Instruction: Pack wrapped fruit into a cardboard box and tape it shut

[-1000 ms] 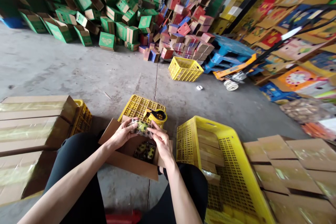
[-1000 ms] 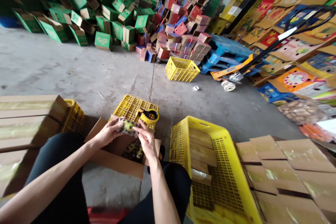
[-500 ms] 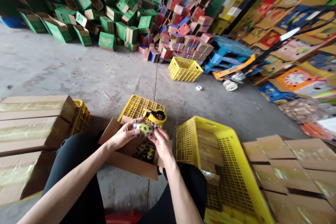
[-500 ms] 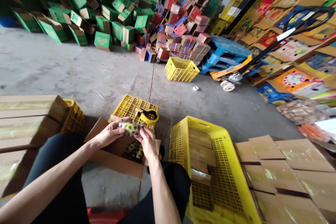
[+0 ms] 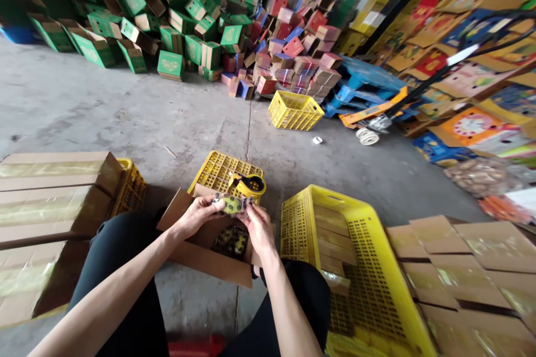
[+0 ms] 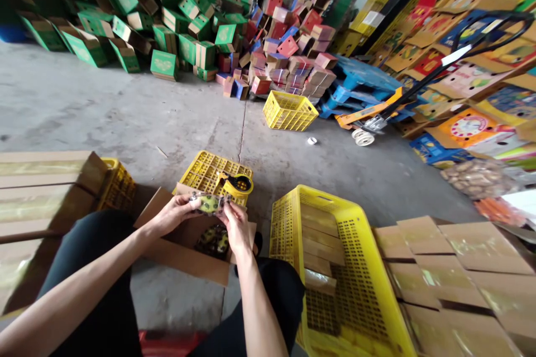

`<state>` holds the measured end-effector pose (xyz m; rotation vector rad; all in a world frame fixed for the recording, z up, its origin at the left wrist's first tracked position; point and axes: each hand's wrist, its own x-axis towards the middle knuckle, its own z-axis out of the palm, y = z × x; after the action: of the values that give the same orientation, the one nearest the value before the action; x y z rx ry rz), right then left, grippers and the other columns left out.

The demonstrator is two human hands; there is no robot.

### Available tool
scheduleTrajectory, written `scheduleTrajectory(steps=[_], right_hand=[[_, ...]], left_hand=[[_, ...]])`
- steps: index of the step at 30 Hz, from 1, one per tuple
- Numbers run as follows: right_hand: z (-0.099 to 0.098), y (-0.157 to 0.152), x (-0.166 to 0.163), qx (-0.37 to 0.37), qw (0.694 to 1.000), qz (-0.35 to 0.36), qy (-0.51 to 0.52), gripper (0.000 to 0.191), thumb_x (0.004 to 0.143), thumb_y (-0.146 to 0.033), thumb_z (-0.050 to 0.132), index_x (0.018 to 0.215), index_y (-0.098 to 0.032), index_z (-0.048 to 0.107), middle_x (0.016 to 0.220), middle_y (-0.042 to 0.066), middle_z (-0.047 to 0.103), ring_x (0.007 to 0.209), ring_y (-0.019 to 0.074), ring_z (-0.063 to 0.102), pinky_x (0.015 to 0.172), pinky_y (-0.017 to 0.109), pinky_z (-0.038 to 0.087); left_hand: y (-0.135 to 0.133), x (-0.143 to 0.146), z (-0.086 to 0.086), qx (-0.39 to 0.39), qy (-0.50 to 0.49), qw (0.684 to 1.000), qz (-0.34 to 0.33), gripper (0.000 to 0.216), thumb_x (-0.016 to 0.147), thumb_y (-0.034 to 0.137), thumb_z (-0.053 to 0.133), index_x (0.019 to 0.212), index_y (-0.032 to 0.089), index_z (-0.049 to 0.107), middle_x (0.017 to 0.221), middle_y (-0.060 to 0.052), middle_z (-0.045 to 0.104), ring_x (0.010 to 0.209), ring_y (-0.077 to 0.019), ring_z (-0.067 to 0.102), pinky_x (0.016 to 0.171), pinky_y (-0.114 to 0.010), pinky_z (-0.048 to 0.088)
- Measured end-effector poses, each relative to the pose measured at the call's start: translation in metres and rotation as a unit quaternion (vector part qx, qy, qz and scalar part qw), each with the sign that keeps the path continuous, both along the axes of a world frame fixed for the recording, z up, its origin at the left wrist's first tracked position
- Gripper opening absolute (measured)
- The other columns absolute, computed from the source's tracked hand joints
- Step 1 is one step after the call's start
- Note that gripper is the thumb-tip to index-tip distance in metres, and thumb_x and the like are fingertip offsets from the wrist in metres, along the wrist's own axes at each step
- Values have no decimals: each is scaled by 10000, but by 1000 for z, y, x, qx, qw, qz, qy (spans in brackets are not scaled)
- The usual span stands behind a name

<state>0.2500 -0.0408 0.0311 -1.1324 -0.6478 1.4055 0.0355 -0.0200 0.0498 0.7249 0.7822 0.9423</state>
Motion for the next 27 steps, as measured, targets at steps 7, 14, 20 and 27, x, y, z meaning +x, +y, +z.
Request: scheduleTrajectory(steps=[7, 14, 20, 27], right_hand=[[7, -2, -1, 3, 999, 40, -8, 435, 728, -534, 945, 1035, -263, 796, 1165, 50, 811, 1084, 272, 768, 930, 472, 654], [14, -4, -3, 9, 999, 53, 4, 419, 688, -543, 971, 948, -252, 818, 1067, 33, 810, 983, 237, 763, 917, 457, 667], [14, -3, -3, 20, 998, 59, -6, 397, 724, -536, 949, 954, -239, 820, 1082, 53, 818, 991, 250, 777, 912, 452, 674], [28, -5, -3, 45, 995, 79, -34, 506, 857, -473, 806, 1347, -369, 736, 1442, 32, 718, 1297, 305, 701, 1063, 522, 605]], left_hand=[[0, 1, -4, -26, 16, 999, 38, 509, 723, 558, 956, 979, 136, 831, 950, -126, 839, 870, -259, 796, 819, -329, 624], [0, 0, -7, -22, 43, 998, 47, 528, 710, 612, 944, 942, 153, 826, 913, -106, 834, 833, -232, 787, 737, -280, 611], [0, 1, -11, -32, 33, 998, 54, 515, 725, 614, 934, 905, 147, 809, 852, -89, 821, 750, -202, 768, 721, -278, 616], [3, 4, -12, -76, 12, 992, 101, 528, 689, 607, 959, 883, 146, 790, 826, -61, 803, 678, -153, 727, 622, -227, 610]])
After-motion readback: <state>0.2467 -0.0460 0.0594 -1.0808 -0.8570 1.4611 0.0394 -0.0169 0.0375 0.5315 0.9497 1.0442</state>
